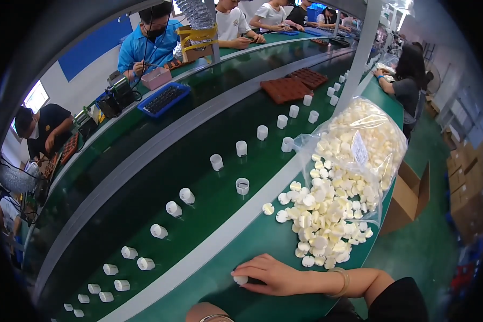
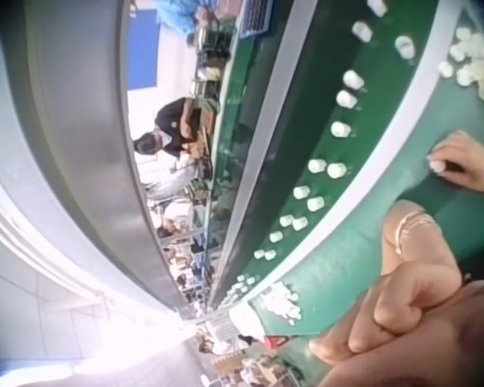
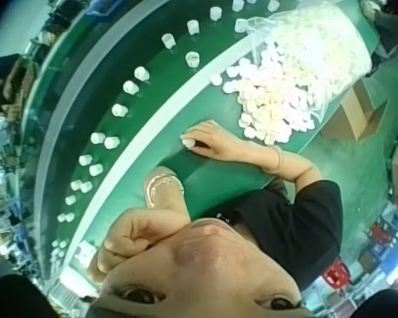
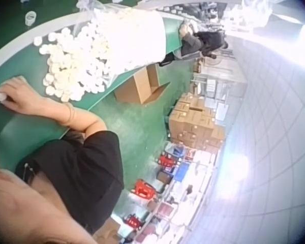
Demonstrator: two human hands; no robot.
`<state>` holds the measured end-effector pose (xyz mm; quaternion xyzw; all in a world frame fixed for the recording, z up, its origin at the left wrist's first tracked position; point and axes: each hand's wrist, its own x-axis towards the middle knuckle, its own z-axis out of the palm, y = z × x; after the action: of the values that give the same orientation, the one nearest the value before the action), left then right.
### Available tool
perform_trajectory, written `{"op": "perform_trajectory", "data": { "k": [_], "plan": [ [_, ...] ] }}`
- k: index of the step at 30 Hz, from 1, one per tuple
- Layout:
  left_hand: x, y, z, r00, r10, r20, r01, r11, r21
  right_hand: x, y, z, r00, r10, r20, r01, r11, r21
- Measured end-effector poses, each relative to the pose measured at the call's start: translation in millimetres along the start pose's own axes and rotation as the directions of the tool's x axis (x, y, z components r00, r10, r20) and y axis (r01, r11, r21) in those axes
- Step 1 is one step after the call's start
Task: The person assembles small white electronic components by hand, placing a white disc into a cylindrical housing on an assembly line.
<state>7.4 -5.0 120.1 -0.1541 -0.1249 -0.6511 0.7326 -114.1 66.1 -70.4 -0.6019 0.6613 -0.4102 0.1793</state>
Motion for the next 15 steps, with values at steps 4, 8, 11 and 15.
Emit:
{"op": "perform_trajectory", "data": {
  "k": [4,8,11,15],
  "plan": [
    [-2.0,5.6,3.4,0.983,0.008,-0.185,-0.008,1.000,-0.001,0.9,0.1,0.1,1.000,-0.008,0.005,0.008,1.000,-0.002],
    [0.3,2.2,0.2,0.999,-0.026,0.038,0.027,1.000,-0.005,0.9,-0.8,0.8,1.000,-0.004,0.012,0.004,1.000,-0.016],
    [-0.2,2.9,0.4,0.991,0.010,-0.136,-0.007,1.000,0.020,1.0,-0.7,0.0,1.000,0.002,0.011,-0.002,1.000,-0.020],
    [3.3,-1.8,-4.5,0.994,-0.009,0.105,0.010,1.000,-0.001,1.2,-0.6,0.9,1.000,-0.014,0.003,0.014,0.999,-0.030]
  ]
}}
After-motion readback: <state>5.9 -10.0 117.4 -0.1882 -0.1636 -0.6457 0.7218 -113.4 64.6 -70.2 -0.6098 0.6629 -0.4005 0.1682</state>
